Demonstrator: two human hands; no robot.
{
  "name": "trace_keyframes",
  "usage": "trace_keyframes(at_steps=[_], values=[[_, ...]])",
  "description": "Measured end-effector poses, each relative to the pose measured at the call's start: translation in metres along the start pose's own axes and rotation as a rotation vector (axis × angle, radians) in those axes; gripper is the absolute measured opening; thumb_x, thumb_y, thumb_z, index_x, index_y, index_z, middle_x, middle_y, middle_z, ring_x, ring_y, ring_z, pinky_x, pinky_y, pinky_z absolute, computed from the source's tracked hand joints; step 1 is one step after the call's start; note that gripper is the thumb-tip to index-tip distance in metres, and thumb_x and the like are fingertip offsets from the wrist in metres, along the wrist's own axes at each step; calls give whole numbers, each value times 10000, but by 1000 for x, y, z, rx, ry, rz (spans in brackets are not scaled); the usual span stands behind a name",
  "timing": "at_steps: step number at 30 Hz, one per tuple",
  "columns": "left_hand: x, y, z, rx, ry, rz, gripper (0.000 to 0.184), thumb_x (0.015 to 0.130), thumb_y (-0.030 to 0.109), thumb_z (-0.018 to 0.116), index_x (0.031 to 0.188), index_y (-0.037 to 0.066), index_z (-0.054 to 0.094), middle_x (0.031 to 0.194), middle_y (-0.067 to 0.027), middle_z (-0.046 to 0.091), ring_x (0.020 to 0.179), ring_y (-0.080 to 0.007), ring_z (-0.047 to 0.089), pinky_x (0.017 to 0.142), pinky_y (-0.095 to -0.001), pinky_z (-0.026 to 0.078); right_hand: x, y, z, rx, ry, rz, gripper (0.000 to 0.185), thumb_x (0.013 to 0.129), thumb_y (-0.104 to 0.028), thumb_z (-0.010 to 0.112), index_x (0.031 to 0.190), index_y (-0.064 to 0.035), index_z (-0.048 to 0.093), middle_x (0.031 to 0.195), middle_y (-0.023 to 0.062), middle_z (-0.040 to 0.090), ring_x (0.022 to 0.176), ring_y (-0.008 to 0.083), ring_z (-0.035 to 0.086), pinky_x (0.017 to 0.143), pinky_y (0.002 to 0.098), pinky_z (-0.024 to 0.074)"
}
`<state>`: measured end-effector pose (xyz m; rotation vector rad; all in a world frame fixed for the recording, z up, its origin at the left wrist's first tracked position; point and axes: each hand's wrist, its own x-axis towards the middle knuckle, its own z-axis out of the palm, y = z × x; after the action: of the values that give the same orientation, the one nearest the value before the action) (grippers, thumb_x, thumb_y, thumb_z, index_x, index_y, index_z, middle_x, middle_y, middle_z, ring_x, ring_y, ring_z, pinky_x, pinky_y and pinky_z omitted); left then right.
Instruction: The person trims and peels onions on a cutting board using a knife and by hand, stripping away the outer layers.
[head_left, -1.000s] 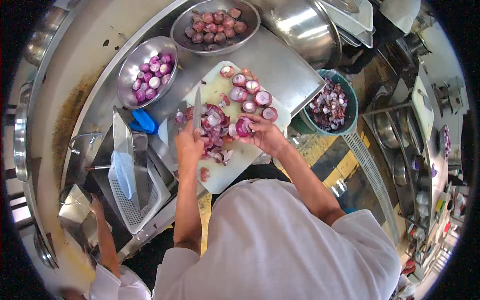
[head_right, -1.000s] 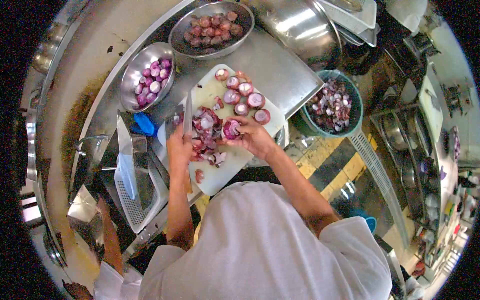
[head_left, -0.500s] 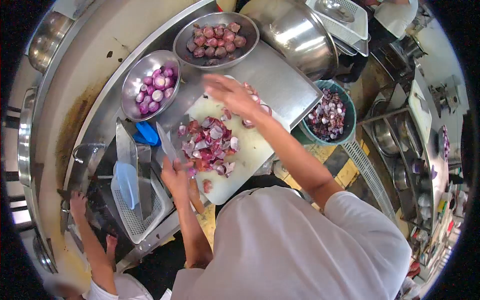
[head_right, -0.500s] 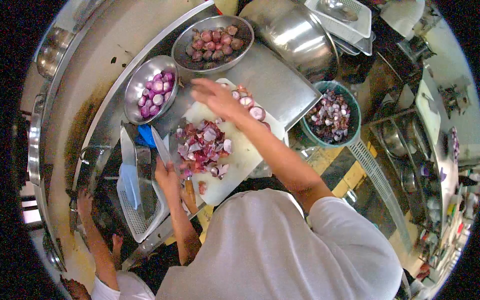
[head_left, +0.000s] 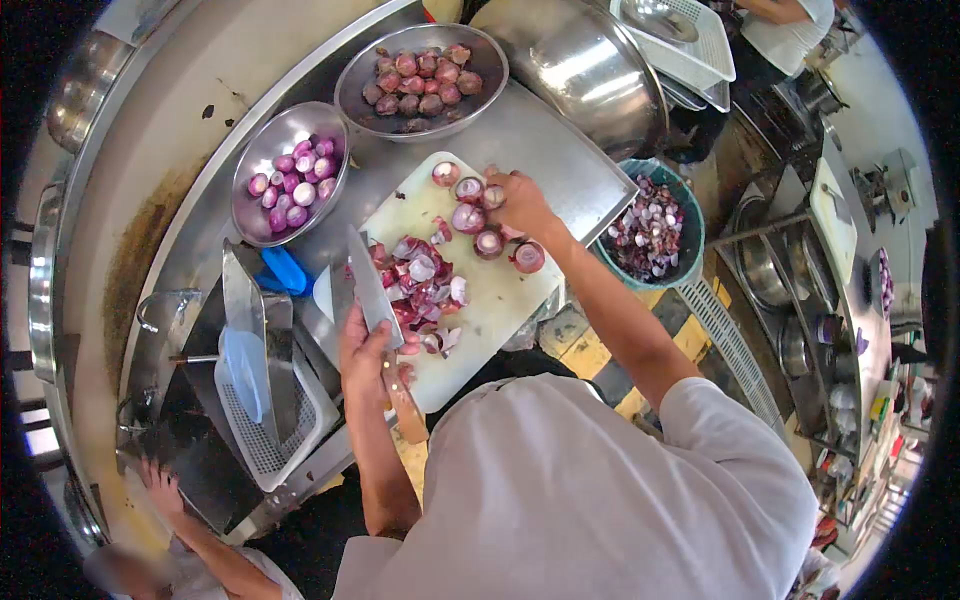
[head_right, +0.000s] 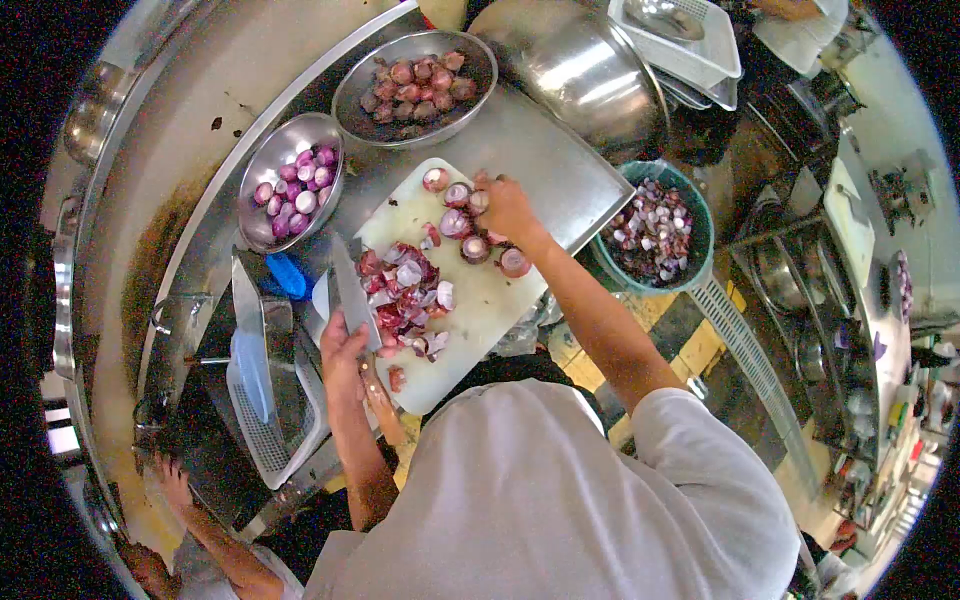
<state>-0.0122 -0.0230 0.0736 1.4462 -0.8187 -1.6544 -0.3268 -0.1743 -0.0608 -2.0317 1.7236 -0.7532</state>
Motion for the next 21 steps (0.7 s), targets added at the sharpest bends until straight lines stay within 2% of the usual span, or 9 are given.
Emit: trace_keyframes(at_steps=[4, 6, 7, 9, 11, 13, 14, 18, 21], values=[[-2, -8, 13, 26, -41, 2, 377, 1046, 218, 448, 1399, 149, 335, 824, -89, 613, 630, -228, 684, 416, -321, 528, -15, -34, -48, 483, 25, 239, 568, 725, -147, 755, 1251, -50, 562, 1177, 210, 627, 964, 388, 666, 877, 442, 555], [7, -18, 15, 232, -114, -77, 326, 1043, 195, 449, 1351, 114, 376, 820, -90, 620, 558, -198, 660, 389, -288, 503, -25, -46, -60, 1504, -100, 493, 426, 904, -203, 603, 1264, 8, 516, 1219, 206, 601, 1037, 401, 648, 912, 458, 559], [10, -22, 18, 291, -130, -114, 314, 1039, 194, 458, 1333, 103, 394, 819, -90, 622, 531, -185, 648, 379, -275, 492, -31, -48, -60, 1502, -92, 495, 426, 904, -203, 603, 1264, 8, 516, 1219, 206, 601, 1037, 401, 648, 912, 458, 559], [11, -21, 32, 387, -126, -43, 307, 1034, 194, 470, 1318, 91, 413, 816, -89, 628, 516, -174, 639, 373, -271, 484, -43, -54, -56, 1904, -151, 507, 419, 992, -298, 449, 1212, 52, 521, 1186, 219, 603, 1085, 404, 629, 928, 483, 556], [1, 1, 62, 519, -131, 90, 350, 1024, 105, 426, 1373, 117, 411, 816, -86, 624, 485, -149, 601, 357, -268, 461, -47, -61, -45, 1887, -93, 543, 414, 1007, -307, 418, 1177, 54, 528, 1169, 213, 602, 1060, 381, 632, 910, 469, 561], [-1, 18, 87, 656, -155, 113, 282, 994, 151, 509, 1252, 47, 467, 793, -136, 660, 527, -242, 651, 421, -378, 502, -47, -69, -38, 1846, 30, 602, 434, 1037, -327, 357, 1106, 59, 543, 1136, 201, 602, 1010, 333, 638, 874, 441, 572], [3, 18, 95, 653, -154, 113, 282, 994, 151, 509, 1252, 47, 467, 793, -136, 660, 527, -242, 651, 421, -378, 502, -47, -75, -34, 1843, 28, 602, 434, 1037, -327, 357, 1106, 59, 543, 1136, 201, 602, 1010, 333, 638, 874, 441, 572], [21, 6, 114, 997, -231, 400, 217, 938, 63, 497, 1133, -26, 464, 789, -277, 643, 699, -469, 635, 627, -549, 493, -43, -73, -12, 1469, 292, 594, 512, 1069, -403, 308, 1034, 36, 569, 952, 154, 641, 845, 253, 653, 764, 407, 578], [21, 8, 123, 1062, -249, 398, 202, 923, 46, 498, 1092, -54, 453, 769, -318, 627, 752, -512, 620, 680, -584, 479, -46, -70, -3, 1249, 400, 499, 517, 1072, -424, 308, 1017, 14, 577, 840, 131, 647, 726, 230, 653, 644, 380, 571]])
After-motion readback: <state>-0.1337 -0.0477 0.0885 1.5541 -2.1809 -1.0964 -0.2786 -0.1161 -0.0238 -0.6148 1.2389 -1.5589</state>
